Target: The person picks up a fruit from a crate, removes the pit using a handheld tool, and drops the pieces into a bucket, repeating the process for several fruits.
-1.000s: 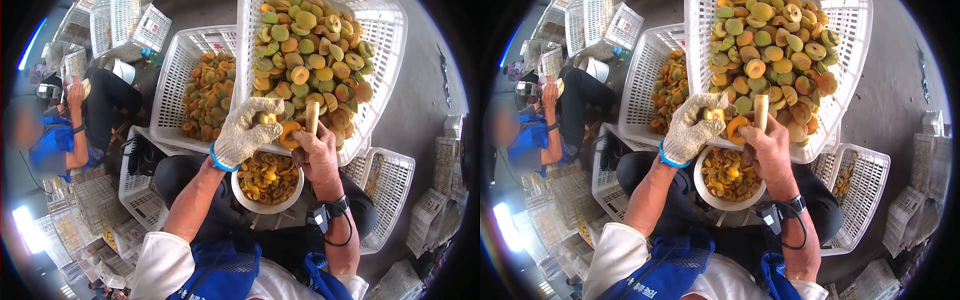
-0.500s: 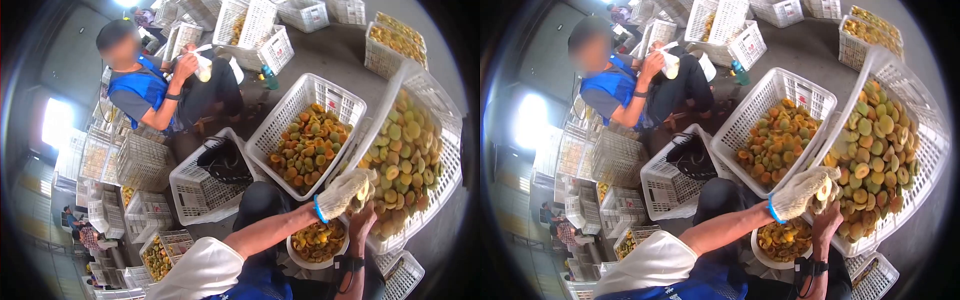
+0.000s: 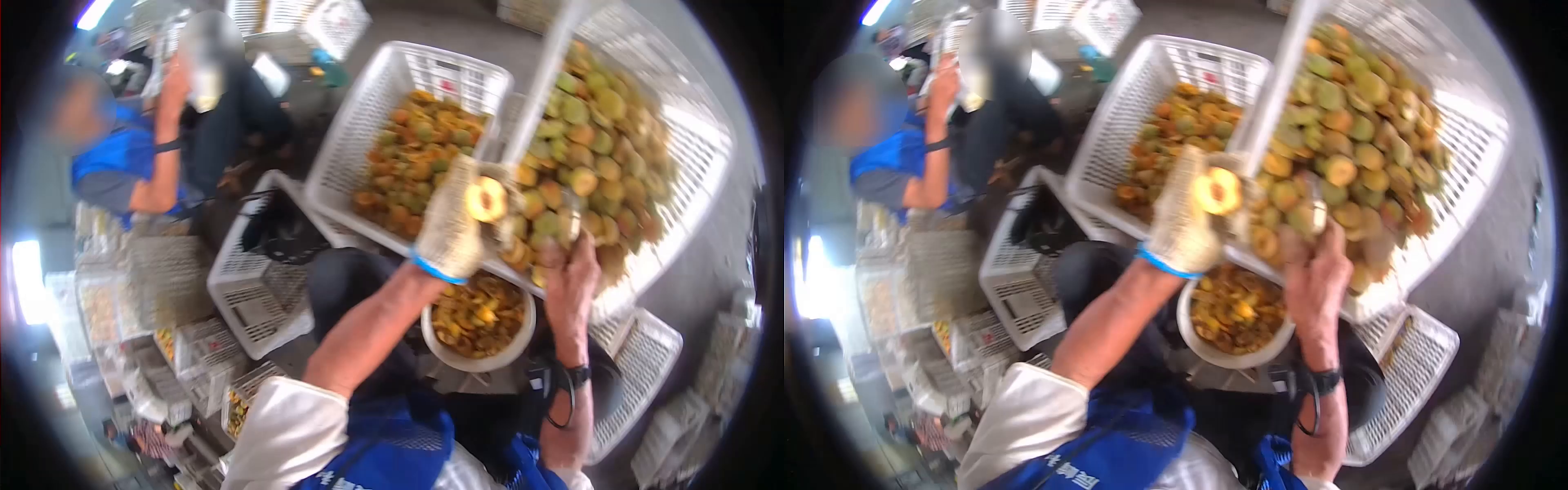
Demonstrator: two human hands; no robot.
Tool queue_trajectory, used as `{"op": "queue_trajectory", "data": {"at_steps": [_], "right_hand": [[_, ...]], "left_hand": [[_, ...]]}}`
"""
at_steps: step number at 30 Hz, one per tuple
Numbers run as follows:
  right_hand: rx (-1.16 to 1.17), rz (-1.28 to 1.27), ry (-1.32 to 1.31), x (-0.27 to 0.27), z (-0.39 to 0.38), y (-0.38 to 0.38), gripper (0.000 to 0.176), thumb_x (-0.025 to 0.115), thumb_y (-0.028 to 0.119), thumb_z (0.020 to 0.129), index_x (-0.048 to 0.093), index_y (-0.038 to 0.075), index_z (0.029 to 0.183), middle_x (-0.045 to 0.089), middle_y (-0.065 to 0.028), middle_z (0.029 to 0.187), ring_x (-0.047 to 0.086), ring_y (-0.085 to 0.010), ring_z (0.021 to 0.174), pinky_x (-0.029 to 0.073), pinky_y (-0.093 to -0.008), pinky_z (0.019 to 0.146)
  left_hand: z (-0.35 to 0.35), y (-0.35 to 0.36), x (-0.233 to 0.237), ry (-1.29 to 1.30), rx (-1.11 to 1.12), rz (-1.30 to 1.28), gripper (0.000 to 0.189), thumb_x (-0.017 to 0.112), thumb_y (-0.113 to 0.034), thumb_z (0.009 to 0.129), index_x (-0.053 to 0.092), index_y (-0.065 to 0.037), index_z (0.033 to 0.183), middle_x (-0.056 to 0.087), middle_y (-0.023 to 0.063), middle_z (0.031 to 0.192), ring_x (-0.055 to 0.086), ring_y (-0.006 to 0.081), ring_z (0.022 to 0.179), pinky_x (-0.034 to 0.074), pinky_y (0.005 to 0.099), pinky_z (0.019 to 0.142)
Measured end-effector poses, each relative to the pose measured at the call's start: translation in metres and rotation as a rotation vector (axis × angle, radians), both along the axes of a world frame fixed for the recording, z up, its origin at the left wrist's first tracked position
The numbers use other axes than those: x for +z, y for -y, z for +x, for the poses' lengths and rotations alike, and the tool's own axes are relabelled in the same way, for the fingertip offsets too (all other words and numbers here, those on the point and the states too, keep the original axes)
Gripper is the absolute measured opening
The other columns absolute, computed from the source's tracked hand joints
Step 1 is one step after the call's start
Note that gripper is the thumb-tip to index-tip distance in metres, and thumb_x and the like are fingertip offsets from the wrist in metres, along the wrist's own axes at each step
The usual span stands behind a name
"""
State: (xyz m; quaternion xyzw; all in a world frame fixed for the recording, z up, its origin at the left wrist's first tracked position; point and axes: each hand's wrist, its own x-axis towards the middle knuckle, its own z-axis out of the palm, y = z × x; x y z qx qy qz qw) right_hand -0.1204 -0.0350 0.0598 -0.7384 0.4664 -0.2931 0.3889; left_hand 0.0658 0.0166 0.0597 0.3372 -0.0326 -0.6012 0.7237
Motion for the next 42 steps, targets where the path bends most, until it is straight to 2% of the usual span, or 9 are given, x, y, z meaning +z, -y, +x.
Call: {"op": "queue_trajectory", "data": {"at_steps": [1,7,10,16,34,37,38,40,42], "right_hand": [[0.026,0.100,0.057,0.013,-0.001,-0.003,0.034,0.068,0.021,0.101,0.061,-0.004,0.122,0.073,-0.0175,0.096,0.066,-0.0160,0.090,0.053,-0.0354,0.080],[0.136,0.138,0.029,0.020,-0.006,-0.016,0.022,0.071,0.015,0.098,0.061,-0.004,0.102,0.065,-0.0176,0.073,0.063,-0.0218,0.064,0.049,-0.0399,0.062],[0.215,0.167,0.027,0.011,-0.005,-0.019,0.026,0.071,0.010,0.093,0.058,-0.003,0.111,0.067,-0.0268,0.078,0.065,-0.0511,0.073,0.052,-0.0528,0.064],[0.188,0.023,-0.145,0.000,-0.002,-0.026,0.025,0.072,0.011,0.089,0.054,0.000,0.101,0.065,-0.0272,0.072,0.064,-0.0515,0.071,0.050,-0.0581,0.062],[0.374,-0.140,-0.386,-0.009,-0.028,-0.028,0.021,0.064,0.004,0.080,0.048,0.003,0.093,0.064,-0.0218,0.070,0.063,-0.0480,0.064,0.048,-0.0584,0.058],[0.324,-0.056,-0.323,-0.013,-0.031,-0.028,0.023,0.067,0.008,0.076,0.056,0.001,0.094,0.063,-0.0242,0.072,0.063,-0.0486,0.070,0.050,-0.0567,0.062],[0.302,0.005,-0.335,-0.011,-0.031,-0.025,0.022,0.067,0.008,0.077,0.058,-0.002,0.095,0.065,-0.0262,0.075,0.065,-0.0500,0.075,0.052,-0.0561,0.067],[0.234,0.063,-0.296,-0.003,-0.027,-0.021,0.022,0.061,0.006,0.080,0.059,-0.006,0.099,0.066,-0.0298,0.078,0.065,-0.0540,0.084,0.051,-0.0578,0.074],[0.349,0.214,-0.322,-0.012,-0.042,-0.008,0.032,0.065,0.009,0.085,0.058,-0.005,0.113,0.067,-0.0322,0.092,0.061,-0.0557,0.089,0.048,-0.0587,0.081]], "left_hand": [[-0.003,0.008,-0.008,-0.007,0.092,0.016,0.057,0.046,-0.060,0.107,0.067,-0.007,0.114,0.072,0.0125,0.087,0.066,0.0194,0.059,0.054,0.0292,0.049],[-0.007,0.009,-0.017,0.161,0.016,0.052,0.059,0.042,-0.058,0.110,0.067,-0.005,0.117,0.072,0.0106,0.092,0.068,0.0192,0.069,0.058,0.0305,0.056],[-0.018,0.010,-0.022,0.314,-0.018,0.085,0.059,0.039,-0.058,0.111,0.066,-0.006,0.120,0.072,0.0096,0.097,0.070,0.0198,0.079,0.060,0.0328,0.065],[-0.030,0.003,-0.027,0.544,-0.052,0.021,0.056,0.039,-0.052,0.113,0.065,-0.004,0.124,0.074,0.0075,0.102,0.072,0.0161,0.089,0.061,0.0324,0.081],[-0.021,0.001,-0.017,0.846,-0.447,0.116,0.035,0.053,-0.027,0.109,0.073,0.000,0.100,0.074,0.0062,0.090,0.070,0.0131,0.081,0.058,0.0288,0.076],[-0.017,0.000,-0.054,0.977,-0.379,-0.100,0.018,0.061,-0.015,0.107,0.072,0.000,0.103,0.073,0.0066,0.097,0.070,0.0141,0.091,0.058,0.0306,0.080],[-0.023,0.000,-0.053,0.584,-0.354,-0.039,0.015,0.063,-0.015,0.105,0.071,-0.002,0.108,0.072,0.0055,0.101,0.069,0.0150,0.097,0.058,0.0315,0.082],[-0.033,0.004,-0.050,1.040,-0.167,-0.217,0.020,0.066,-0.021,0.106,0.068,-0.001,0.110,0.068,0.0013,0.097,0.064,0.0118,0.091,0.054,0.0300,0.076],[-0.037,0.006,-0.034,0.898,-0.227,-0.191,0.028,0.062,-0.027,0.108,0.066,0.000,0.106,0.065,0.0010,0.091,0.062,0.0085,0.084,0.053,0.0291,0.072]]}}
